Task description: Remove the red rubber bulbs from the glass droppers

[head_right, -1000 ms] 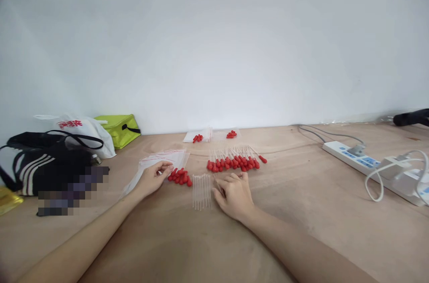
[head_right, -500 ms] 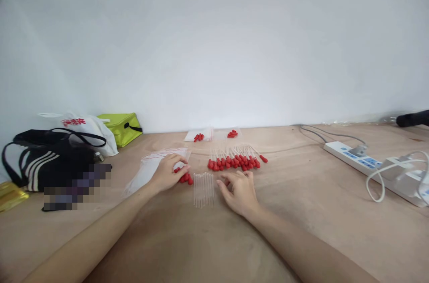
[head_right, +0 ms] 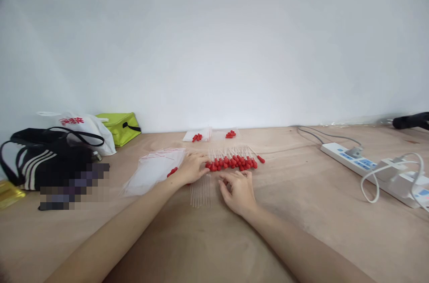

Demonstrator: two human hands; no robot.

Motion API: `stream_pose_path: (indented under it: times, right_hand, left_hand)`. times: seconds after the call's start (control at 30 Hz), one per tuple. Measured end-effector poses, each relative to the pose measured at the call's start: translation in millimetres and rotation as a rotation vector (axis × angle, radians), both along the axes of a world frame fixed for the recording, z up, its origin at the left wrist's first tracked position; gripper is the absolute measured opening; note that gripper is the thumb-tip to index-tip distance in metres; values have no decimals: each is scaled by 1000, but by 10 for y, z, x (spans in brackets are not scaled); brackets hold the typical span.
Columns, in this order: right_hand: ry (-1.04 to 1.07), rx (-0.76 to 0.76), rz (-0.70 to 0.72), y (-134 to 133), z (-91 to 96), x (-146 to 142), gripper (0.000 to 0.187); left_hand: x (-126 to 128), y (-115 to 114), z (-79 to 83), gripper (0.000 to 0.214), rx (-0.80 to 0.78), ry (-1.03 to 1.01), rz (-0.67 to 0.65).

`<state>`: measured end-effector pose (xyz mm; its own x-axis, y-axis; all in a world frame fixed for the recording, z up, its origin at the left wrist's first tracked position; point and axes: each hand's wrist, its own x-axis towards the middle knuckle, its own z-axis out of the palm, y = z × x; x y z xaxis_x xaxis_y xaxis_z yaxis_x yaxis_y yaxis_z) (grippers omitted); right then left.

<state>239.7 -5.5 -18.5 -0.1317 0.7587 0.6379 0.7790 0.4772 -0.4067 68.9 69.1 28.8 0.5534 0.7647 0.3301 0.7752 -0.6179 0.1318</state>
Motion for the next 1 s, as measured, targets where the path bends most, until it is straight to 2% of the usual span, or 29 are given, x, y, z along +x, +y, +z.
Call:
stream_pose_path:
  times: [0.2, 0.37, 0.43, 0.5, 0.57, 0.63, 0.83, 0.9, 1.0]
  right_hand:
    - [55, -36, 15, -14, -2, 0, 21]
    - [31, 29, 28, -3, -24, 14, 23]
    - [7, 82, 22, 9, -33, 24, 28]
    - [-31, 140, 29, 18, -30, 31, 38]
    - [-81, 181, 55, 18, -17, 28, 47]
    - [-120, 192, 99, 10, 0, 16, 47]
    - [-158, 149, 222, -8, 11, -29, 20]
    - [-172, 155, 232, -10, 14, -36, 18]
    - [-191, 166, 229, -20, 28, -45, 17]
  left_hand:
    - [-63, -36, -53, 13, 50, -96, 20]
    - [-265, -246, -92, 15, 74, -537, 129]
    - [-343, -388, -123, 17, 8, -666, 135]
    - [-396, -521, -174, 18, -67, -708, 101]
    - [-420, -615, -235, 18, -108, -690, 52]
    - [-422, -659, -289, 17, -128, -658, -2]
    - [-420, -675, -297, 18, -162, -550, -146]
    - [-428, -689, -277, 19, -107, -487, -164]
    - [-417, -707, -268, 26, 57, -325, -189]
